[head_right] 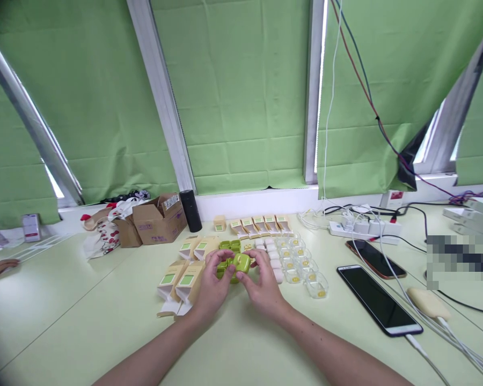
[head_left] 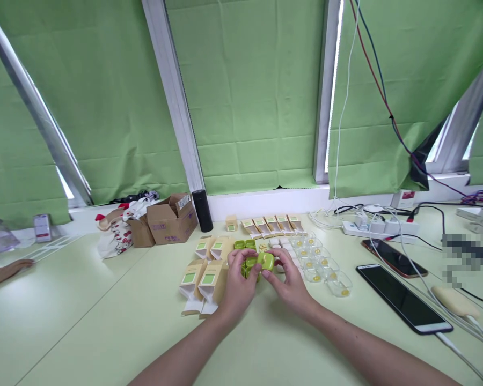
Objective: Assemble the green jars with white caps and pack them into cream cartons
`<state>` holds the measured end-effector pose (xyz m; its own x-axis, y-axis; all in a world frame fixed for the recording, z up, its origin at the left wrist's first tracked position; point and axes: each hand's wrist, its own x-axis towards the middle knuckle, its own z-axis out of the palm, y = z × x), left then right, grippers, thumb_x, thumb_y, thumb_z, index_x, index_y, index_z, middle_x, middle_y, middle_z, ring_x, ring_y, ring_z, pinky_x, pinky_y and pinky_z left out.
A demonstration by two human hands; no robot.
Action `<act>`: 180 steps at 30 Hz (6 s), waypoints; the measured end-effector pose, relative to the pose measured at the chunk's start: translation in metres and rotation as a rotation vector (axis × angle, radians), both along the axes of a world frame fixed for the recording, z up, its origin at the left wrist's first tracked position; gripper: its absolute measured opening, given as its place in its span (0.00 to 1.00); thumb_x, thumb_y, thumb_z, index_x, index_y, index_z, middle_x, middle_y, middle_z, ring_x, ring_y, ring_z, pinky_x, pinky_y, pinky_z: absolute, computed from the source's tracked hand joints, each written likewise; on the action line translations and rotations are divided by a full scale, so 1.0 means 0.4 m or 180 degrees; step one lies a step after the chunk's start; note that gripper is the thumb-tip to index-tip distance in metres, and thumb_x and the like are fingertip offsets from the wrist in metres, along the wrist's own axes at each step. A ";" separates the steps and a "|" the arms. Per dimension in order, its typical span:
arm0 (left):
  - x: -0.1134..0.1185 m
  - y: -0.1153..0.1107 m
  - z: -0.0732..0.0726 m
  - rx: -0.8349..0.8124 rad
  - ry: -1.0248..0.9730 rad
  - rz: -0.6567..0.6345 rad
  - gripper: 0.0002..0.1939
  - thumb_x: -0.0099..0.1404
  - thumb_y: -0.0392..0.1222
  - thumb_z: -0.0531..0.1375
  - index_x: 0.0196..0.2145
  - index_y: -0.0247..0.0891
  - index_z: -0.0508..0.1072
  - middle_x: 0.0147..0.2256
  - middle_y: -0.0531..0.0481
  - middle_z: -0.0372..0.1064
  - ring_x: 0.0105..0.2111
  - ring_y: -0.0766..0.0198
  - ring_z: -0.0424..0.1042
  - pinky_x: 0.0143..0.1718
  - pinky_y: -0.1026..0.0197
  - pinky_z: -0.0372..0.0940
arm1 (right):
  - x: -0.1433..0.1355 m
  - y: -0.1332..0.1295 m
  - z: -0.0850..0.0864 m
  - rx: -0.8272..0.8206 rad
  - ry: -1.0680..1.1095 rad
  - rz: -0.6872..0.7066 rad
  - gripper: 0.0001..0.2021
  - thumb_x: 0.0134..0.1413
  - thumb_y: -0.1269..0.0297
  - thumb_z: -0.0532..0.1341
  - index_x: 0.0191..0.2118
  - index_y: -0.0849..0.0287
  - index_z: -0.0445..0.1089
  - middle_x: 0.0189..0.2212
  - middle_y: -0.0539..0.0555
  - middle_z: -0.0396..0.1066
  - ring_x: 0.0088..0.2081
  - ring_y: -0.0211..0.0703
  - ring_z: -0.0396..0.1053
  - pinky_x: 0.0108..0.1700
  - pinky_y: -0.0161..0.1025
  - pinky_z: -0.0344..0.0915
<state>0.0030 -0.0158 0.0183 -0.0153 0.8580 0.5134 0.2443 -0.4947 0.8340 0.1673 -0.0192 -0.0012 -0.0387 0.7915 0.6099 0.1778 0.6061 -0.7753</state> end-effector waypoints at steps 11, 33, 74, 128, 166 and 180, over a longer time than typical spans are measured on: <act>-0.003 -0.004 -0.006 0.0375 0.0449 -0.0088 0.13 0.73 0.52 0.61 0.51 0.48 0.76 0.51 0.43 0.67 0.59 0.51 0.63 0.62 0.48 0.65 | 0.001 -0.006 0.009 -0.0306 0.0431 0.0379 0.19 0.62 0.56 0.66 0.56 0.52 0.67 0.52 0.58 0.74 0.52 0.52 0.74 0.57 0.51 0.71; -0.017 -0.009 0.008 0.0506 0.0650 0.0029 0.06 0.69 0.43 0.63 0.40 0.40 0.77 0.41 0.45 0.68 0.44 0.54 0.72 0.45 0.54 0.70 | -0.013 -0.006 -0.029 -0.0591 0.0678 0.0607 0.22 0.59 0.58 0.68 0.57 0.52 0.67 0.46 0.56 0.74 0.47 0.50 0.73 0.50 0.47 0.73; -0.010 0.002 -0.007 0.0283 0.0261 -0.0276 0.05 0.66 0.40 0.63 0.31 0.39 0.74 0.36 0.47 0.67 0.38 0.59 0.72 0.41 0.57 0.69 | -0.004 -0.006 -0.026 -0.0646 0.0558 0.0540 0.22 0.55 0.59 0.68 0.56 0.54 0.71 0.36 0.52 0.71 0.36 0.45 0.69 0.40 0.42 0.72; -0.012 0.004 -0.008 0.0688 0.1170 0.0033 0.20 0.66 0.33 0.66 0.54 0.46 0.77 0.52 0.45 0.73 0.60 0.49 0.60 0.61 0.43 0.65 | 0.040 0.006 0.006 0.1479 -0.0874 -0.0655 0.18 0.64 0.74 0.60 0.56 0.52 0.71 0.50 0.60 0.69 0.52 0.55 0.69 0.49 0.54 0.73; -0.012 -0.005 -0.023 0.1716 0.1877 0.0130 0.24 0.68 0.30 0.62 0.60 0.43 0.72 0.52 0.41 0.74 0.54 0.46 0.64 0.54 0.38 0.71 | 0.036 0.012 0.008 0.1877 -0.1310 -0.1100 0.11 0.62 0.81 0.58 0.36 0.57 0.72 0.31 0.53 0.67 0.37 0.47 0.61 0.36 0.43 0.59; -0.011 -0.003 -0.017 0.1758 0.1936 0.0238 0.25 0.67 0.29 0.63 0.60 0.42 0.73 0.52 0.41 0.75 0.55 0.45 0.63 0.53 0.40 0.71 | 0.034 0.010 0.013 0.1898 -0.1420 -0.1116 0.11 0.63 0.80 0.58 0.35 0.56 0.70 0.31 0.53 0.67 0.36 0.47 0.61 0.35 0.43 0.58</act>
<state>-0.0012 -0.0168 0.0116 0.3544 0.4873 0.7981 0.6233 -0.7593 0.1868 0.1808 -0.0153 0.0042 -0.1879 0.3507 0.9174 0.6485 0.7458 -0.1523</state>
